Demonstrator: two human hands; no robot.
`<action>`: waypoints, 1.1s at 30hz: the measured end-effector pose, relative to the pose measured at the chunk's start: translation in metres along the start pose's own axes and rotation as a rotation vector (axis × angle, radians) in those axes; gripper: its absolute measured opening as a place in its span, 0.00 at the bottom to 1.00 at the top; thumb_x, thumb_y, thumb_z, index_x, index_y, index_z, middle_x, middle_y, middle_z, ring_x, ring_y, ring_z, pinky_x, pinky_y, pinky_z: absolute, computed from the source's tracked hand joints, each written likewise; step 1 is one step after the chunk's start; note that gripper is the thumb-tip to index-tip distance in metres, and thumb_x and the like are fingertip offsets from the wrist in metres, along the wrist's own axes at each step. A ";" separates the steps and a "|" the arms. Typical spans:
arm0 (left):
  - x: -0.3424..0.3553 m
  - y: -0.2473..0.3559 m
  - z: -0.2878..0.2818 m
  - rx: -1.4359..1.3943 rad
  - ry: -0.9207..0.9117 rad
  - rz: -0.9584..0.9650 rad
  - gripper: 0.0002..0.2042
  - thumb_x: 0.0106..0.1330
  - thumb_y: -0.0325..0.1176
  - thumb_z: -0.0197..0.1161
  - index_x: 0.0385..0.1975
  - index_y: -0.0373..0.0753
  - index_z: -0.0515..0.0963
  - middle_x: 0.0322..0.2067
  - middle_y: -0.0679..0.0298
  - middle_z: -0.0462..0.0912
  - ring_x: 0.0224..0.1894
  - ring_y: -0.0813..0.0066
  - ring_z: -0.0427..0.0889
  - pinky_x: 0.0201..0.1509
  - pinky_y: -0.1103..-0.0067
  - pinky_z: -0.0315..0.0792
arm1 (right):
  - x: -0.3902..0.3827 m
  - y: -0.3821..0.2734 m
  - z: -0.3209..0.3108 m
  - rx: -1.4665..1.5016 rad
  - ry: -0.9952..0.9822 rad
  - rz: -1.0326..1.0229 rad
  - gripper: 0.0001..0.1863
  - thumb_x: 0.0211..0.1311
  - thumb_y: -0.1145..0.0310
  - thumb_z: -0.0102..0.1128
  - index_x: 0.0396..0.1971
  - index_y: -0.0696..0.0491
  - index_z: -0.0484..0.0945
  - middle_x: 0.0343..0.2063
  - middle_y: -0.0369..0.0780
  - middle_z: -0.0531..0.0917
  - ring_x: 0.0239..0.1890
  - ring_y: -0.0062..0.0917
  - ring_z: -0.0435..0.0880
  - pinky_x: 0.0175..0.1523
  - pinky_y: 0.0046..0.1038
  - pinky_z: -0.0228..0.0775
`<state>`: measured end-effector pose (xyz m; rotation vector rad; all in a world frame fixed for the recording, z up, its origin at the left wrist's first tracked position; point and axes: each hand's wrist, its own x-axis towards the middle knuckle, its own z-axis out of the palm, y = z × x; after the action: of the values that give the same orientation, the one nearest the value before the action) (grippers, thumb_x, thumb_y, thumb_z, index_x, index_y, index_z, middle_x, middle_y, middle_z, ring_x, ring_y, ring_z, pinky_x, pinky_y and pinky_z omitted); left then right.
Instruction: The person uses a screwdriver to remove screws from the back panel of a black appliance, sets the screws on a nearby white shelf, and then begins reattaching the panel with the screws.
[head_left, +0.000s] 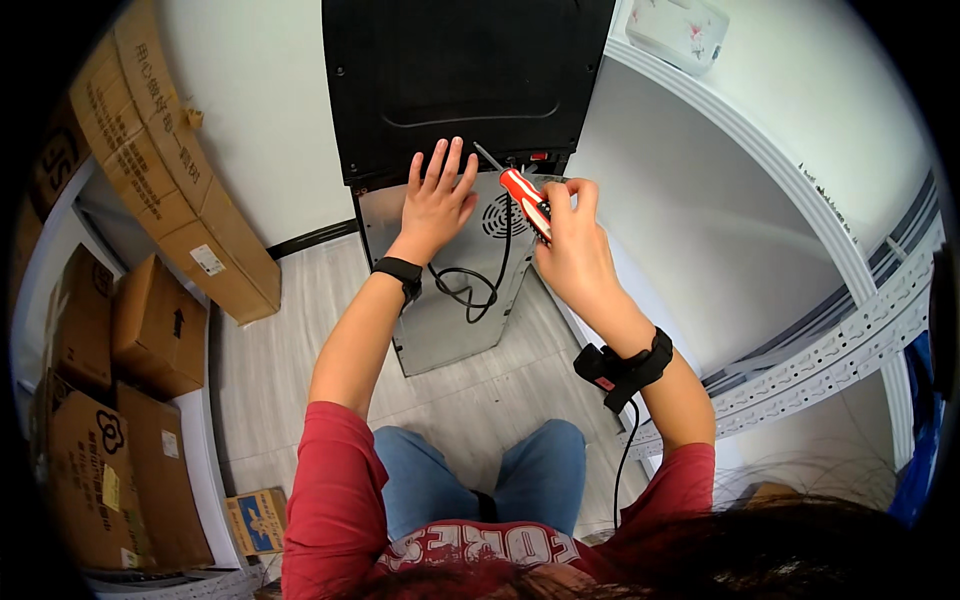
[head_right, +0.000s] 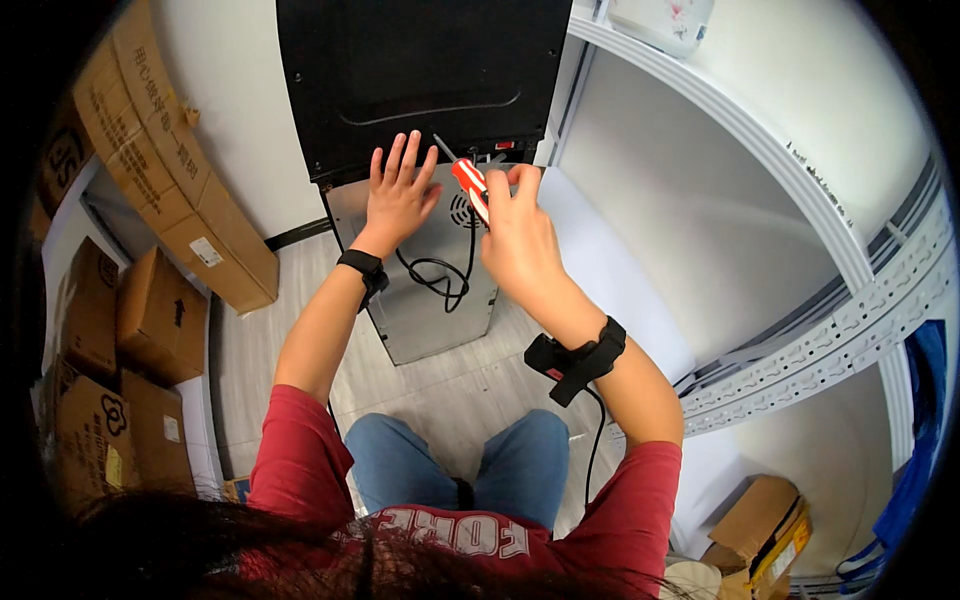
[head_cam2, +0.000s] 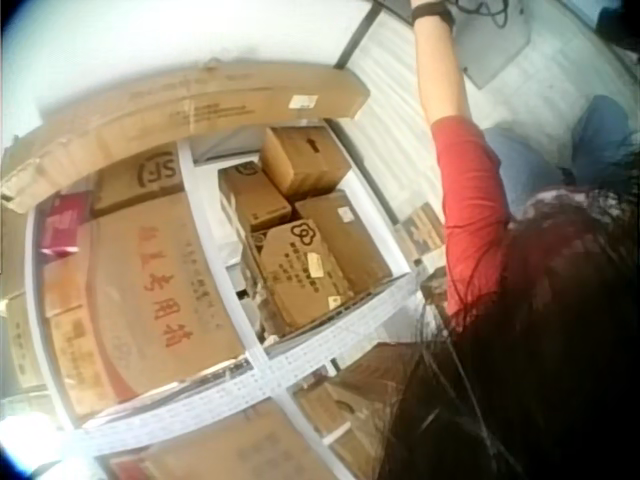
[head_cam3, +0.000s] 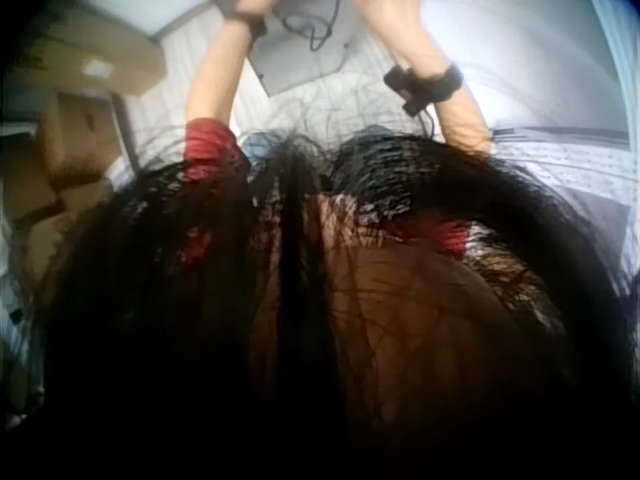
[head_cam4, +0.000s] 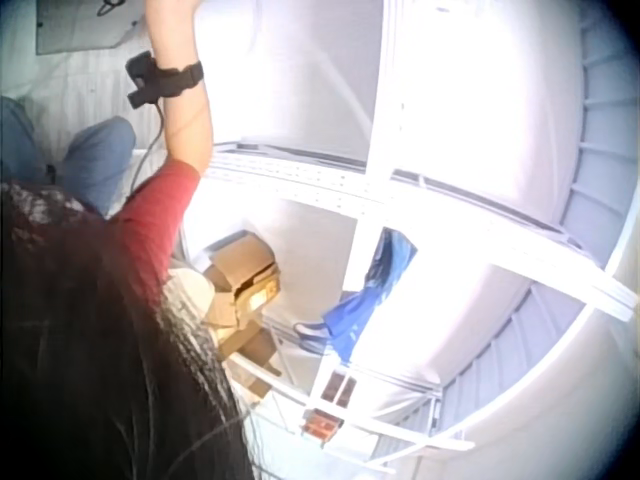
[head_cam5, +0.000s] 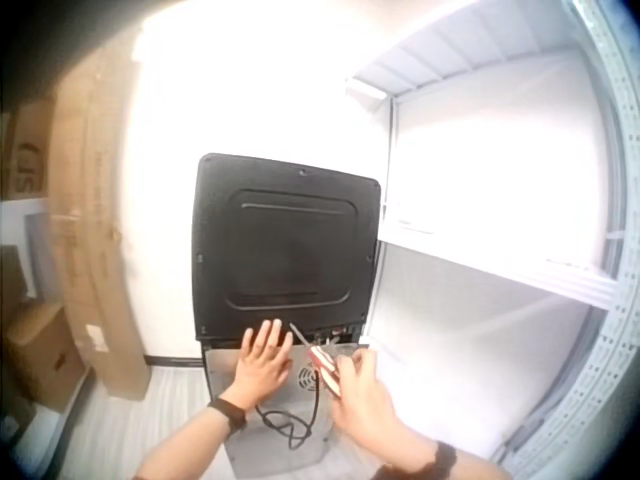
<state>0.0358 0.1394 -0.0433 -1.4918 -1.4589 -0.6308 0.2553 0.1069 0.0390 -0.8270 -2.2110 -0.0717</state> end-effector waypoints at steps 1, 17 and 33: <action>0.001 0.000 0.000 -0.006 0.000 -0.004 0.29 0.57 0.46 0.59 0.59 0.47 0.64 0.65 0.58 0.53 0.68 0.62 0.49 0.68 0.60 0.42 | 0.000 0.003 -0.002 0.008 0.019 -0.045 0.22 0.48 0.72 0.66 0.42 0.57 0.67 0.40 0.46 0.70 0.25 0.40 0.79 0.29 0.36 0.73; 0.001 0.001 -0.004 -0.032 -0.019 -0.013 0.30 0.56 0.46 0.59 0.60 0.47 0.63 0.66 0.58 0.52 0.69 0.62 0.48 0.68 0.60 0.41 | -0.001 0.004 0.003 0.012 0.058 -0.063 0.24 0.50 0.66 0.65 0.45 0.57 0.67 0.30 0.44 0.76 0.29 0.40 0.80 0.30 0.34 0.73; 0.006 0.019 -0.030 -0.305 0.039 -0.159 0.32 0.49 0.38 0.65 0.57 0.42 0.65 0.61 0.53 0.58 0.65 0.56 0.55 0.65 0.60 0.49 | 0.020 -0.016 -0.009 0.005 -0.032 0.317 0.20 0.60 0.54 0.53 0.30 0.61 0.72 0.18 0.50 0.79 0.24 0.47 0.81 0.31 0.39 0.73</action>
<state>0.0620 0.1189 -0.0298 -1.5919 -1.5113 -1.0113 0.2411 0.1023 0.0622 -1.1716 -2.0817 0.1021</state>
